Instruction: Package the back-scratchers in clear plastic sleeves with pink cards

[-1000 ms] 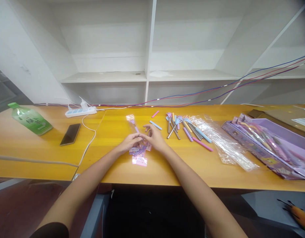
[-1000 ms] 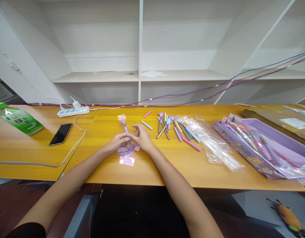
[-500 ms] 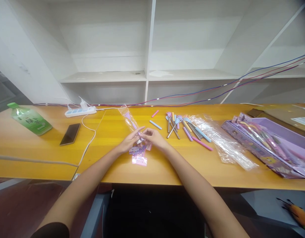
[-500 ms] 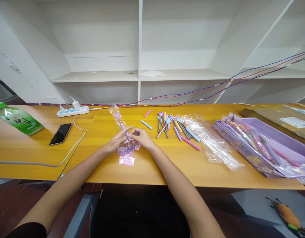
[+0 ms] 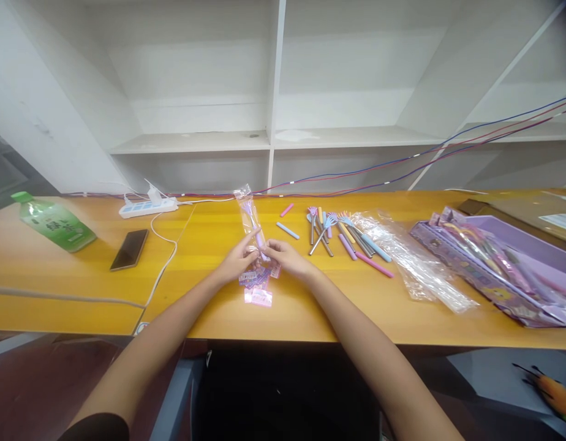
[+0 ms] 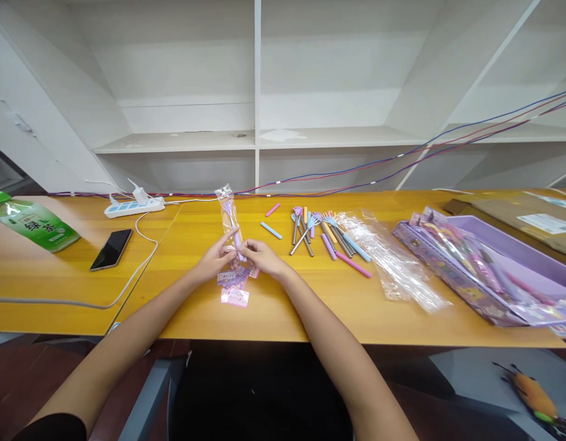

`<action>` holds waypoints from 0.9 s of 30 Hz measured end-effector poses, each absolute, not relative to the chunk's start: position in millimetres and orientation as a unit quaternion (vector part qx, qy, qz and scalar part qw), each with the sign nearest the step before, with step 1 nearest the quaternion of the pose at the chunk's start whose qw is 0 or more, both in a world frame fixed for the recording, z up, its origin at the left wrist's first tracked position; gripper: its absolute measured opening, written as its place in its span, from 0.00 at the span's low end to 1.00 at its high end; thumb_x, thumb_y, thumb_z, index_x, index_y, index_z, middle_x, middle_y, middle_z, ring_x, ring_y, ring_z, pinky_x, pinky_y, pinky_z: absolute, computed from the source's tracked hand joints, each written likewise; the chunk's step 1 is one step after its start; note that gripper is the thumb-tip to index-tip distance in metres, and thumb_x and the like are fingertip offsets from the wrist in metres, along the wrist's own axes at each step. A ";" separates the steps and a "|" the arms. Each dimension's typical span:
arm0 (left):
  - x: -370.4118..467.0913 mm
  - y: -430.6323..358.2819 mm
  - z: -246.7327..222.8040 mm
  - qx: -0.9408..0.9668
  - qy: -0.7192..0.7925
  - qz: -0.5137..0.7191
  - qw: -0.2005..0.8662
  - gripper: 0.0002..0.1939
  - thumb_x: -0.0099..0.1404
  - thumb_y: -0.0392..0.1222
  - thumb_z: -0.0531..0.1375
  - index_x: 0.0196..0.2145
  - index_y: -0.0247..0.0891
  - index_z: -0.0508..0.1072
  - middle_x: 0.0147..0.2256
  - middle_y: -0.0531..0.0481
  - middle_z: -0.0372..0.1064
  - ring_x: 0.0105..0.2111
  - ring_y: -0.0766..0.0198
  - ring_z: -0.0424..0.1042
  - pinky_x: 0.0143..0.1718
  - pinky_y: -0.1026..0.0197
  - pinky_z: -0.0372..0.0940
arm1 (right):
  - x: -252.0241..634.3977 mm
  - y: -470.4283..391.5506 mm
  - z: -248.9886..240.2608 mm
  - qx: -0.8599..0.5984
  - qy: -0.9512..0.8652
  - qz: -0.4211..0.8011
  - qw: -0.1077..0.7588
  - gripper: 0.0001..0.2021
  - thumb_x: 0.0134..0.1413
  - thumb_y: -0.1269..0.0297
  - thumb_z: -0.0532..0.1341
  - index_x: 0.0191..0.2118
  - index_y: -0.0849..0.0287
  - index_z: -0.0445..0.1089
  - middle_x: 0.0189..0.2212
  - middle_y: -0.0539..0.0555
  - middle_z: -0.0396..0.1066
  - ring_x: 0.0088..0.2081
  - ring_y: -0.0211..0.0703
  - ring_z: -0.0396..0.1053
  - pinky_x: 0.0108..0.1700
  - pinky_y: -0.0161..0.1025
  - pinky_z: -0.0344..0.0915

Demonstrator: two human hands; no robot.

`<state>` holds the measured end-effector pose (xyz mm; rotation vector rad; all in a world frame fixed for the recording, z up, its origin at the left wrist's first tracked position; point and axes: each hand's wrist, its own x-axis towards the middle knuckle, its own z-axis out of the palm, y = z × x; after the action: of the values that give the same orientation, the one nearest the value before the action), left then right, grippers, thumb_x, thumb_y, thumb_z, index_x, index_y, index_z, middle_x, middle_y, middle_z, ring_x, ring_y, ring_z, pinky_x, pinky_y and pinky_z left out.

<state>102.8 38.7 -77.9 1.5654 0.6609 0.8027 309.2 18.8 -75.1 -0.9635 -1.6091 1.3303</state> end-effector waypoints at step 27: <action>99.9 41.1 -63.5 0.678 0.253 0.396 0.565 0.40 0.66 0.51 0.68 0.69 0.40 0.60 0.36 0.48 0.76 0.36 0.62 0.76 0.40 0.62 0.70 | 309.9 16.2 -67.9 -0.289 -0.630 0.571 0.440 0.25 0.54 0.40 0.72 0.34 0.57 0.64 0.24 0.45 0.67 0.24 0.36 0.63 0.29 0.34 0.62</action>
<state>99.9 41.1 -63.5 1.5952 0.5940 0.9312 309.9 16.2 -67.9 -0.7171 -1.5655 1.4175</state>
